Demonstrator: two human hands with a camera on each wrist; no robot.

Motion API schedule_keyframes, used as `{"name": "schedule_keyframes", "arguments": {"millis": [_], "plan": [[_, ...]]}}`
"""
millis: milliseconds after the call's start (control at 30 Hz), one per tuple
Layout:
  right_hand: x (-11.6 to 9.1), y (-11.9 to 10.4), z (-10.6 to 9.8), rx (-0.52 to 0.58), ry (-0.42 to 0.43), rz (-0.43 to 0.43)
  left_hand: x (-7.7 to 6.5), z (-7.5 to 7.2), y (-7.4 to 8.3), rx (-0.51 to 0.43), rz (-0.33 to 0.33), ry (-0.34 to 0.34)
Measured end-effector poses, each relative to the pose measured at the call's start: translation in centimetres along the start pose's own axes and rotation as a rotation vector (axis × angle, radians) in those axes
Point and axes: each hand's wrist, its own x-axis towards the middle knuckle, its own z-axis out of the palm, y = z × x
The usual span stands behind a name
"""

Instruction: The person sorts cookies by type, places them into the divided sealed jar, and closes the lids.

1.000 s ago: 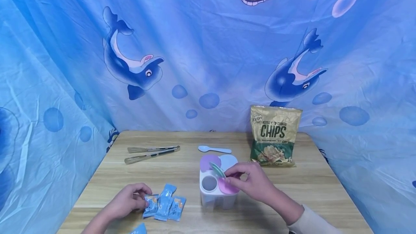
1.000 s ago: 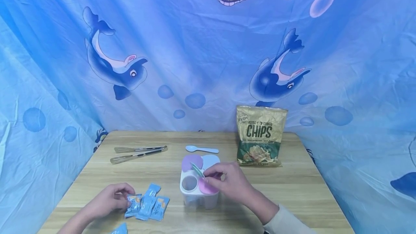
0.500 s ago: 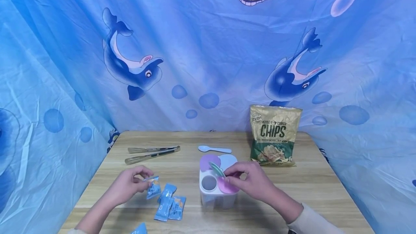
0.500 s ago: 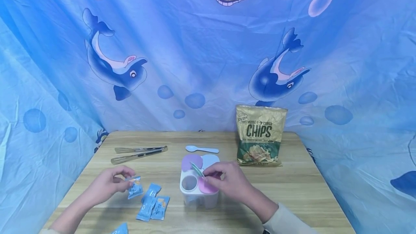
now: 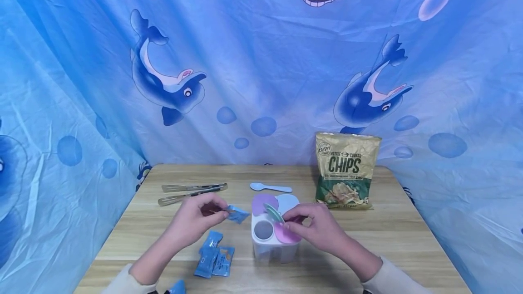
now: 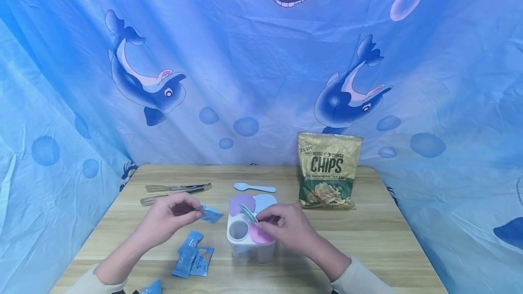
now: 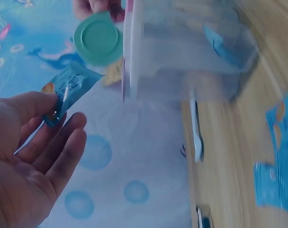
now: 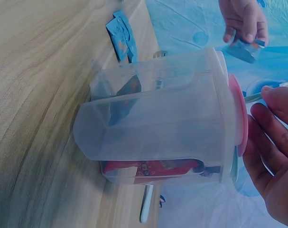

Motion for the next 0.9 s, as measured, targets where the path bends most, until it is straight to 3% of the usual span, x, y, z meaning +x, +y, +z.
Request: {"name": "schedule_keyframes", "arguments": {"millis": [400, 700, 900], "plan": [[-0.1, 0.2, 0.1, -0.007, 0.010, -0.007, 1.3, 4.1, 0.8, -0.045, 0.073, -0.034], [0.0, 0.1, 0.1, -0.010, 0.013, -0.010, 1.5, 5.6, 0.5, 0.081, 0.224, -0.046], [0.0, 0.0, 0.1, -0.014, 0.003, -0.007, 1.5, 6.2, 0.8, 0.151, 0.249, -0.075]]}}
